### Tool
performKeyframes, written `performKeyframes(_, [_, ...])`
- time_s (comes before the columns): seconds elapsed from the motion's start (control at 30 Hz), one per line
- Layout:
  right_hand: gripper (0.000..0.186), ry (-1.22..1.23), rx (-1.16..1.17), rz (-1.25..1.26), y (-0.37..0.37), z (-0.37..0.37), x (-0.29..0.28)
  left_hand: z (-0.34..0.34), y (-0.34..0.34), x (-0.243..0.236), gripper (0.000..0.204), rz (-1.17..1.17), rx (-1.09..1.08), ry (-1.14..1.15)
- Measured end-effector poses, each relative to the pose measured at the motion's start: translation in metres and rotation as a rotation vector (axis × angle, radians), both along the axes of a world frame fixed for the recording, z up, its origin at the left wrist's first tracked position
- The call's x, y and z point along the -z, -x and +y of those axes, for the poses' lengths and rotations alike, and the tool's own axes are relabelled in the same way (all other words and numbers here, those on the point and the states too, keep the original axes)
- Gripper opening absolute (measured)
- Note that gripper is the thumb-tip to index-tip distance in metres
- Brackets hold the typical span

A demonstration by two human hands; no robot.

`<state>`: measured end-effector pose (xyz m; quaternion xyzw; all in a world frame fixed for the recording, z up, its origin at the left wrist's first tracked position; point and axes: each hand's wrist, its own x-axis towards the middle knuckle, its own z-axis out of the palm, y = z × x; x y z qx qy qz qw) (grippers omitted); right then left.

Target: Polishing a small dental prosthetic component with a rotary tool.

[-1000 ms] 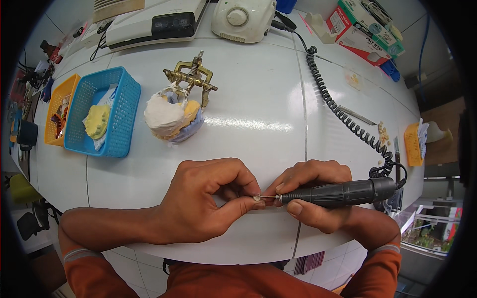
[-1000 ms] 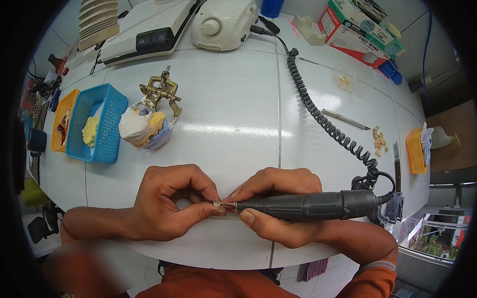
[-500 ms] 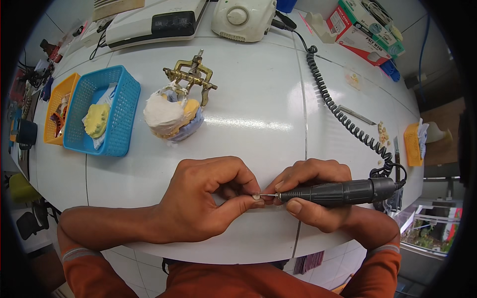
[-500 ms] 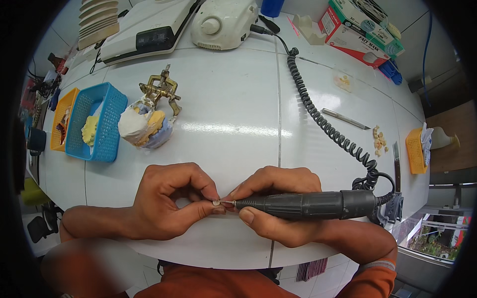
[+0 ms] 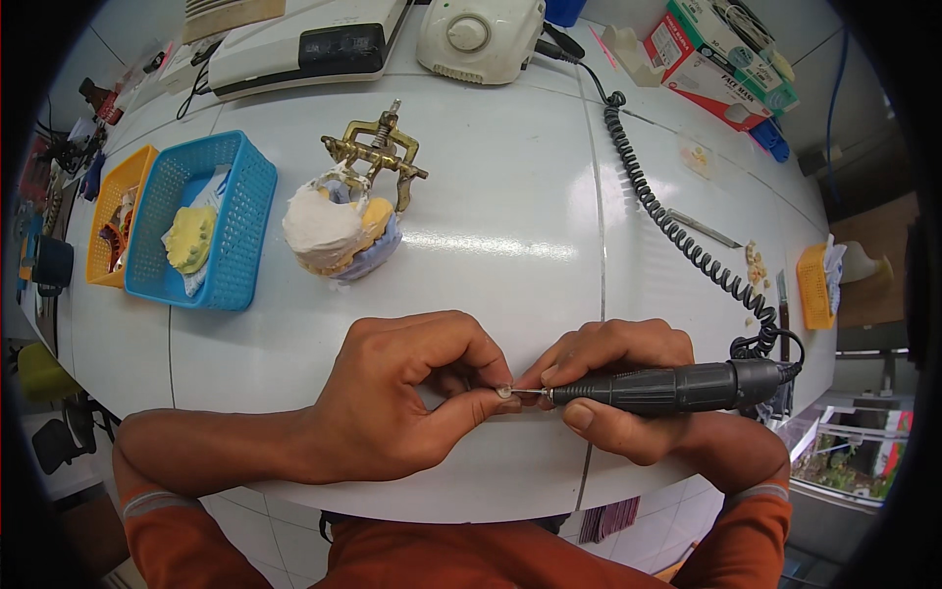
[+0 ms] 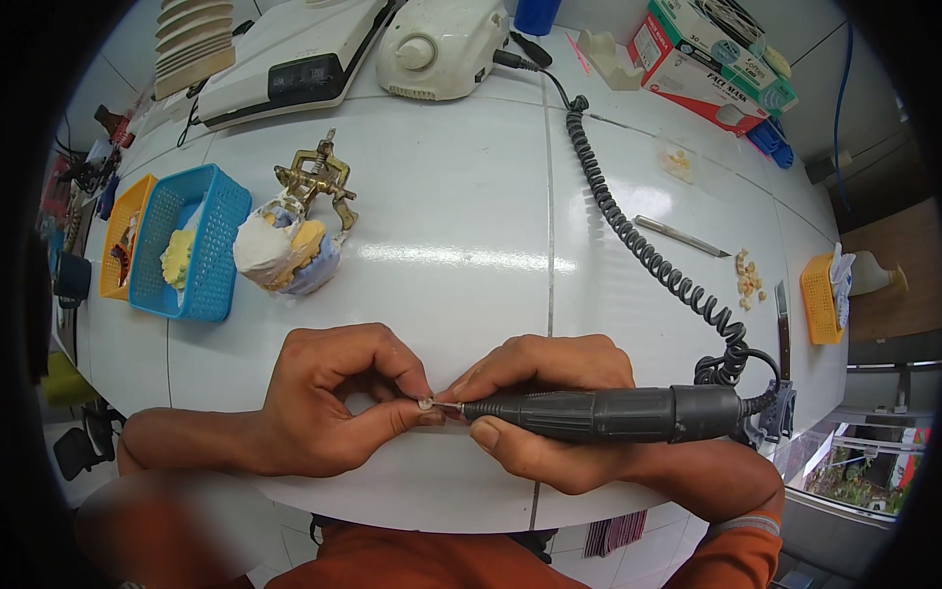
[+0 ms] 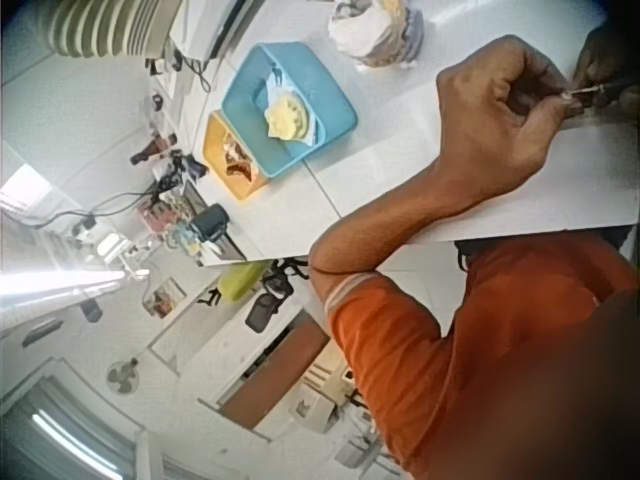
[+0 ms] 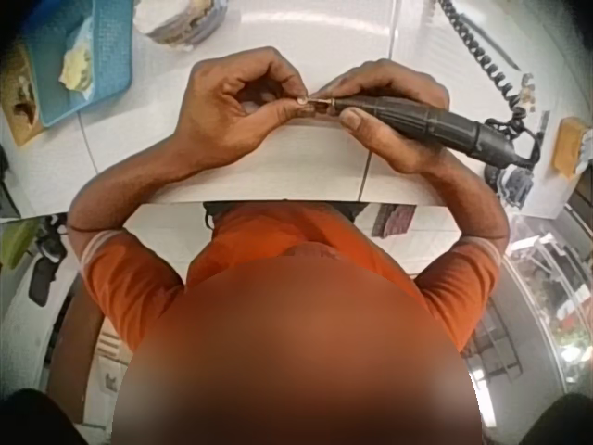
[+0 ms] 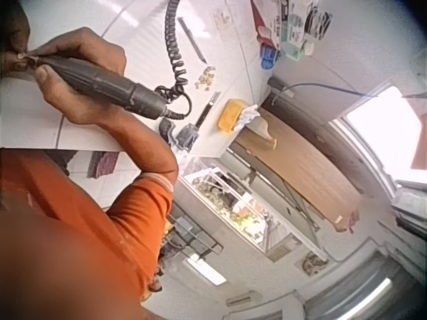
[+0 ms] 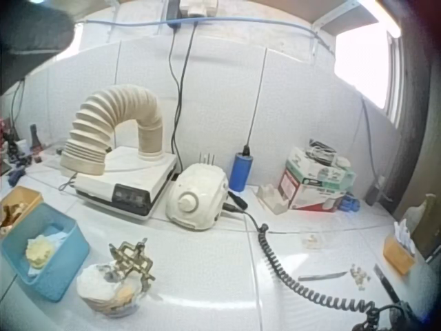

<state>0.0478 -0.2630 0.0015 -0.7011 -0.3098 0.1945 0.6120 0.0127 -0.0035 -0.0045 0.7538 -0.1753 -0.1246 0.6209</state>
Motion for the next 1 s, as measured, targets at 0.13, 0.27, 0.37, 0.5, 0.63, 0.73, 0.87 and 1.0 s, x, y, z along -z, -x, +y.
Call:
performKeyframes(0.13, [0.019, 0.005, 0.004, 0.004, 0.0002, 0.0000, 0.0004, -0.0008, -0.0002, 0.0010, 0.014, -0.014, -0.012, 0.004])
performKeyframes(0.27, [0.019, -0.030, 0.018, 0.014, 0.0007, 0.0007, 0.0012, -0.0009, -0.0009, 0.0007, 0.015, -0.029, -0.018, 0.004])
performKeyframes(0.37, [0.019, -0.024, 0.010, 0.010, -0.0002, 0.0009, 0.0004, 0.0004, -0.0007, -0.0006, 0.013, -0.029, 0.000, -0.003])
performKeyframes(0.5, [0.019, -0.035, -0.003, -0.021, 0.0001, 0.0010, 0.0040, 0.0002, 0.0000, -0.0001, 0.013, -0.025, 0.002, -0.007])
performKeyframes(0.63, [0.019, -0.049, -0.020, -0.031, -0.0010, 0.0014, 0.0032, 0.0002, -0.0001, 0.0002, 0.013, -0.026, -0.001, -0.001])
performKeyframes(0.73, [0.018, -0.025, 0.002, 0.013, -0.0001, 0.0010, 0.0002, 0.0001, -0.0007, -0.0008, 0.013, -0.027, -0.002, -0.003])
performKeyframes(0.87, [0.018, -0.036, -0.015, 0.002, -0.0018, 0.0004, 0.0019, -0.0016, -0.0005, 0.0025, 0.016, -0.059, -0.022, 0.016])
performKeyframes(1.0, [0.018, -0.038, -0.005, 0.020, -0.0003, 0.0011, 0.0011, 0.0003, -0.0014, -0.0006, 0.013, -0.061, 0.009, 0.004])
